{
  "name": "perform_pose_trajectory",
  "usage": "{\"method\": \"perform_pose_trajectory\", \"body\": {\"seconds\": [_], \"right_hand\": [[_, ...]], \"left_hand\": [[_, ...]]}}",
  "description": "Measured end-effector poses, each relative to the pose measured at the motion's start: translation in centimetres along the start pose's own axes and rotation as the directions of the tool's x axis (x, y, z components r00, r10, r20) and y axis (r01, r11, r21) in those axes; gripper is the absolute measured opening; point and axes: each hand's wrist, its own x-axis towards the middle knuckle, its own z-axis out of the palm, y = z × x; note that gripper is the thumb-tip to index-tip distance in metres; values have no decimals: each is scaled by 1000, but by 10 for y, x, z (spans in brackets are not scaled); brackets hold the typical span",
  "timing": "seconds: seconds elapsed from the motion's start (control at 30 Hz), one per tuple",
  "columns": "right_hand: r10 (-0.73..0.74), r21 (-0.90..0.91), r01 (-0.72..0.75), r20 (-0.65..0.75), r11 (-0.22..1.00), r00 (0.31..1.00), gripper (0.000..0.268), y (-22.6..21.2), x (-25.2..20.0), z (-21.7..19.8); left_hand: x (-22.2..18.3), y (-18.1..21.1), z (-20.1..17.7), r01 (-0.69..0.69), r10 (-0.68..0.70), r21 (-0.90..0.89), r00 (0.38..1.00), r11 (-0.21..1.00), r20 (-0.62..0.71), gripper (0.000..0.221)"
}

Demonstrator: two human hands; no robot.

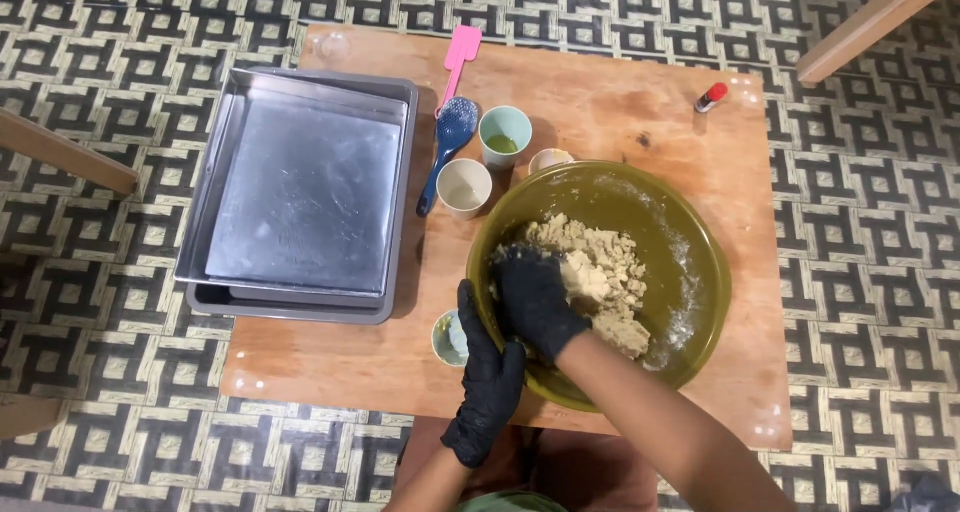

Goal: Kneading dough in a large green bowl on a wooden table.

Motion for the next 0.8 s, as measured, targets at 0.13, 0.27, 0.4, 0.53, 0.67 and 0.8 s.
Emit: {"method": "perform_pose_trajectory", "body": {"seconds": [0.13,0.27,0.4,0.53,0.67,0.8], "right_hand": [[43,-101,-49,-60,994,997,22,23,28,55],[26,-33,-28,-74,999,997,37,56,39,43],[69,121,-77,65,990,995,64,74,39,30],[-60,482,36,34,875,998,80,118,18,39],[-319,408,290,2,866,948,97,137,-39,9],[-483,256,459,36,851,875,98,110,-92,-11]], "left_hand": [[-2,0,0,-23,24,30,1000,999,-7,84],[-1,0,-2,-68,69,-36,997,997,28,83],[-2,0,-7,-74,75,-24,997,997,27,83],[-2,-1,-6,-84,85,-36,996,996,31,84],[-1,-3,-7,-96,98,-58,995,994,37,86],[-2,-2,-5,-118,121,-69,992,991,35,85]]}}
